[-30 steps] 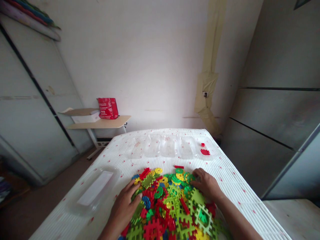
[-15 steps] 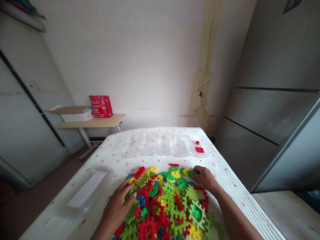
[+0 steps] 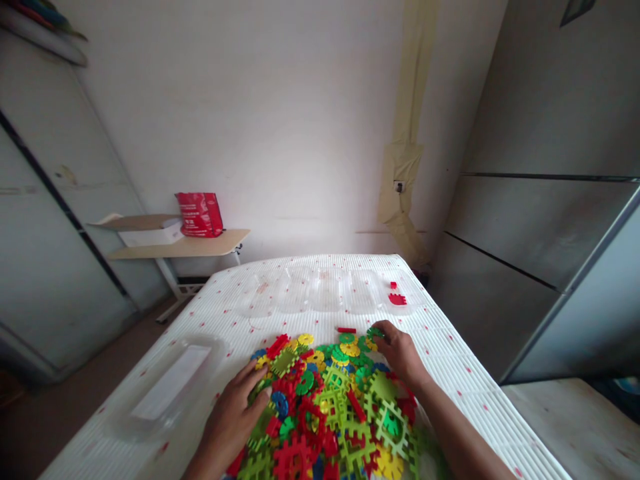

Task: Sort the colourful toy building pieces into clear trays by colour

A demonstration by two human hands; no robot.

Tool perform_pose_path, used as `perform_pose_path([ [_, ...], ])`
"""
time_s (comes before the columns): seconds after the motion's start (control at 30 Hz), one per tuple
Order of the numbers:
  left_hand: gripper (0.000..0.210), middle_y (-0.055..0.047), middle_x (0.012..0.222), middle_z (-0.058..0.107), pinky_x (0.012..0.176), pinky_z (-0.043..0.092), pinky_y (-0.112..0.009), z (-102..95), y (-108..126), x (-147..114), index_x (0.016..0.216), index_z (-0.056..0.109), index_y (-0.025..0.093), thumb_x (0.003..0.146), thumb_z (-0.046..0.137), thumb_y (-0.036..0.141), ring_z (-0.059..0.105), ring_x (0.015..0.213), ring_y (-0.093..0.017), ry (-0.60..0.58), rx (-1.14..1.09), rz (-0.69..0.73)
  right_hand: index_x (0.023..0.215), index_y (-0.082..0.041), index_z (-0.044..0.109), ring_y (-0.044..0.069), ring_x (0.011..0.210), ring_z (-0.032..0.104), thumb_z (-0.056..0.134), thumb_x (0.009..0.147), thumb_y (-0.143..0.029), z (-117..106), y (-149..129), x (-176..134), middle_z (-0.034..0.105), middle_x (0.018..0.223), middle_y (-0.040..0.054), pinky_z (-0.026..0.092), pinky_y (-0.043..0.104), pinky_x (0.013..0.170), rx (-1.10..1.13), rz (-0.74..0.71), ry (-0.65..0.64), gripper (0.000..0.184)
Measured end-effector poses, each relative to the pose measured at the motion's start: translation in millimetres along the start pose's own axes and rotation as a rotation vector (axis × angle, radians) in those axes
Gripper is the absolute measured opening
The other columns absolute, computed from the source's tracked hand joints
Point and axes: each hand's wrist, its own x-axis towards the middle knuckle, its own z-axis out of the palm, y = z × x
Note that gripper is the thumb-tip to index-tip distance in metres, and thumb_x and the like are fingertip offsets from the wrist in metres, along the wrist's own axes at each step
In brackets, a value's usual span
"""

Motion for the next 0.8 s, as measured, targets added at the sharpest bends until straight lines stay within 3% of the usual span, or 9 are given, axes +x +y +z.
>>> perform_pose_path([
  [0.13,0.040,-0.008,0.131,0.050,0.103,0.034,-0.037,-0.5,0.1,-0.1,0.115,0.058,0.020,0.079,0.045,0.029,0.045,0.121,-0.021,-0.006,0.012,0.004,0.082,-0.021,0.053,0.015,0.062,0.055,0.037,0.080,-0.030,8.8,-3.4,1.6,0.060,0.067,0.0006,0.040,0.025,0.059,-0.191,-0.019,-0.034,0.019],
  [0.23,0.040,-0.009,0.131,0.049,0.103,0.034,-0.040,-0.9,0.9,-0.4,0.116,0.058,0.020,0.080,0.043,0.029,0.045,0.121,-0.022,-0.017,0.022,-0.007,0.080,-0.021,0.052,0.015,0.059,0.055,0.038,0.079,-0.026,1.6,2.8,2.3,0.059,0.064,0.0003,0.039,0.024,0.058,-0.268,0.011,-0.030,0.015],
  [0.43,0.040,-0.008,0.132,0.049,0.102,0.034,-0.040,-0.7,2.1,-0.6,0.116,0.058,0.021,0.080,0.043,0.029,0.044,0.122,-0.022,-0.010,0.028,-0.009,0.074,-0.021,0.053,0.013,0.050,0.054,0.039,0.077,-0.024,-16.0,2.8,3.0,0.057,0.057,-0.0016,0.038,0.022,0.053,-0.251,0.081,-0.037,0.014],
  [0.57,0.041,-0.008,0.132,0.049,0.103,0.033,-0.037,-1.3,1.5,-0.3,0.117,0.057,0.020,0.080,0.042,0.030,0.044,0.122,-0.020,-0.020,0.029,0.003,0.083,-0.021,0.057,0.015,0.058,0.056,0.036,0.081,-0.031,-7.2,-9.5,7.6,0.061,0.066,0.0019,0.038,0.024,0.056,-0.225,-0.056,-0.013,0.023],
  [0.67,0.042,-0.009,0.132,0.048,0.104,0.033,-0.035,-1.7,1.3,0.2,0.117,0.057,0.019,0.080,0.042,0.031,0.043,0.123,-0.020,-0.028,0.033,0.003,0.084,-0.022,0.057,0.015,0.057,0.054,0.038,0.081,-0.032,1.8,-16.5,10.2,0.060,0.065,0.0026,0.037,0.024,0.055,-0.264,-0.029,-0.097,0.021],
  [0.8,0.041,-0.007,0.132,0.048,0.104,0.032,-0.037,-1.6,1.2,-0.3,0.117,0.057,0.021,0.080,0.043,0.030,0.043,0.122,-0.020,-0.020,0.010,0.001,0.080,-0.020,0.054,0.016,0.061,0.056,0.038,0.080,-0.030,2.9,-10.7,8.3,0.061,0.068,0.0045,0.037,0.024,0.056,-0.313,0.010,-0.079,0.019],
])
